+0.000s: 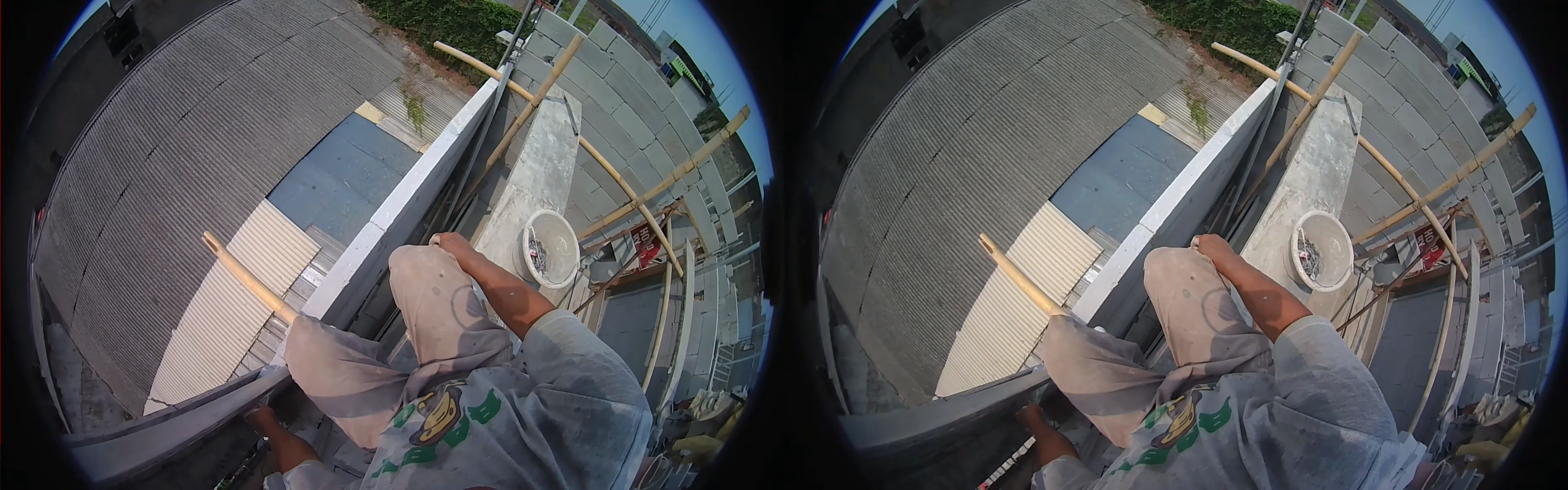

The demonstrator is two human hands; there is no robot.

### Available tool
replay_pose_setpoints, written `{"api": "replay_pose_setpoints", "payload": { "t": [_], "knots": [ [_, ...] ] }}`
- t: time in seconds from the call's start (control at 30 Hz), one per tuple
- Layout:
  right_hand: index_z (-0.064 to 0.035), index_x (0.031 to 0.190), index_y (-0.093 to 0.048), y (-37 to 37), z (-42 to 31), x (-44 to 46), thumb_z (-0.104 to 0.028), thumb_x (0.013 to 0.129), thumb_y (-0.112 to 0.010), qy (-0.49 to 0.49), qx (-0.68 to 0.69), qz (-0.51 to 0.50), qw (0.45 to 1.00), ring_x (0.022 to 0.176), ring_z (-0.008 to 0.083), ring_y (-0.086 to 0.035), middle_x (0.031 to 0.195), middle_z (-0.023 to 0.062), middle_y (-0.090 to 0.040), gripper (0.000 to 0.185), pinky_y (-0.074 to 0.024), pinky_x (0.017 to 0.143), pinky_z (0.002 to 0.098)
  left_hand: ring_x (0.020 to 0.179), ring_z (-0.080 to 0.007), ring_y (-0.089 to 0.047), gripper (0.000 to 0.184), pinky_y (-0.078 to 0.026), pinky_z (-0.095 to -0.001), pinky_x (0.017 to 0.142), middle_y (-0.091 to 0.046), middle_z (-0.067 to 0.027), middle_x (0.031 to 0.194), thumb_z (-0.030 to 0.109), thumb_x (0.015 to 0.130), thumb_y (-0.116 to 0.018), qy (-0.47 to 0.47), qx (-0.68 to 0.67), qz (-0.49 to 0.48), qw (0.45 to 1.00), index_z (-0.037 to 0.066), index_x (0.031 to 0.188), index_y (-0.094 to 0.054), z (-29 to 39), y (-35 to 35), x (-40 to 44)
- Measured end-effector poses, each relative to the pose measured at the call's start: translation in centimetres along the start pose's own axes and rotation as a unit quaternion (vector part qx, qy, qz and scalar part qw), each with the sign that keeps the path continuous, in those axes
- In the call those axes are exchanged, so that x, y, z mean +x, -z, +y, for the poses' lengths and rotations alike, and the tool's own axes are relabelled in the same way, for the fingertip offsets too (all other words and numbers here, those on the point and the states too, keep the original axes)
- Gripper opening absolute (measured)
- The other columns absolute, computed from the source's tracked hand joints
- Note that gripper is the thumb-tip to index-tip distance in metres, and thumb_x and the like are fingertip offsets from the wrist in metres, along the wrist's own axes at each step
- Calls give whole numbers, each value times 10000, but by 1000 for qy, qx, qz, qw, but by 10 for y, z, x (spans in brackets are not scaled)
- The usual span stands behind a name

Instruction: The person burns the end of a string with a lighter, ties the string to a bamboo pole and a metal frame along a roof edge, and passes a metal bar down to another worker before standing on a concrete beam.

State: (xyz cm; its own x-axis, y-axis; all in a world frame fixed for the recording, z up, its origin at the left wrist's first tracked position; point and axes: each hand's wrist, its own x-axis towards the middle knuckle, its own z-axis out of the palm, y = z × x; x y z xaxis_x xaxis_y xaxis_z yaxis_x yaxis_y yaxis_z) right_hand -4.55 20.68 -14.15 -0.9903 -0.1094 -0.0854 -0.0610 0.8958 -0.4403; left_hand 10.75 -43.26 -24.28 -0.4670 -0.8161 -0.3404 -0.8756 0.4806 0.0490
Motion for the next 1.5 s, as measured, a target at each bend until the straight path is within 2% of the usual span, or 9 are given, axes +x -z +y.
{"api": "replay_pose_setpoints", "payload": {
  "t": [0.17,0.3,0.33,0.37,0.47,0.73,0.83,1.3,1.5],
  "knots": [
    [-55,842,-661,4,3,2,-315,798,-577,-14,-13,-4,1000,823,350,-626,843,176,-648,277,-488,729,415,1046,-365,-599,454,-485,-461,869,-618,-207,1128,339,766,-613,-7,39,-58,998,8,1075,-643,10,13,0],
    [-50,885,-652,12,-2,3,-289,786,-621,-34,20,-2,999,849,356,-623,850,188,-647,260,-488,732,399,1052,-366,-594,439,-481,-448,879,-622,-210,1114,310,747,-596,56,-49,-39,996,0,1054,-645,10,26,-13],
    [-46,912,-653,28,-25,3,-272,793,-618,-107,57,-17,992,856,352,-626,885,178,-656,258,-488,740,396,1061,-349,-593,430,-479,-444,882,-618,-196,1131,289,751,-590,75,-65,-27,995,13,1078,-629,18,36,-24],
    [-37,945,-656,20,-7,7,-274,795,-626,-49,25,8,998,867,336,-635,919,168,-662,282,-489,747,377,1073,-346,-587,414,-476,-449,885,-611,-181,1150,273,753,-590,88,-42,-21,995,35,1091,-621,13,27,-16],
    [-45,1022,-656,31,-15,21,-261,816,-619,-142,83,2,986,876,297,-643,924,169,-666,301,-478,784,352,1090,-358,-575,400,-469,-464,895,-601,-180,1171,296,763,-587,86,-49,-23,995,66,1088,-630,9,31,-19],
    [-27,1076,-627,52,-89,89,-273,850,-577,-48,79,-30,995,967,316,-616,1020,189,-646,337,-457,844,356,1097,-359,-569,512,-462,-453,911,-589,-186,1189,494,860,-474,103,-11,-34,994,93,1143,-619,14,45,-25],
    [-18,1097,-615,57,-138,107,-276,855,-574,51,40,-62,996,976,320,-613,1034,198,-641,356,-455,856,361,1111,-329,-567,482,-457,-432,918,-594,-172,1190,398,762,-607,107,-25,-18,994,89,1130,-634,17,45,-28],
    [-1,1055,-621,32,-199,125,-236,862,-592,131,7,-188,973,947,324,-611,1004,194,-641,306,-462,831,371,953,-344,-632,323,-497,-441,820,-666,-155,1001,341,766,-528,0,31,-63,998,155,969,-698,9,32,-64],
    [-31,1044,-644,-46,-258,140,-232,838,-614,224,-72,-245,941,942,371,-602,1028,201,-639,289,-466,845,422,903,-359,-641,332,-497,-449,811,-674,-164,945,350,764,-536,13,11,-37,999,145,962,-703,2,21,-57]
  ]
}}
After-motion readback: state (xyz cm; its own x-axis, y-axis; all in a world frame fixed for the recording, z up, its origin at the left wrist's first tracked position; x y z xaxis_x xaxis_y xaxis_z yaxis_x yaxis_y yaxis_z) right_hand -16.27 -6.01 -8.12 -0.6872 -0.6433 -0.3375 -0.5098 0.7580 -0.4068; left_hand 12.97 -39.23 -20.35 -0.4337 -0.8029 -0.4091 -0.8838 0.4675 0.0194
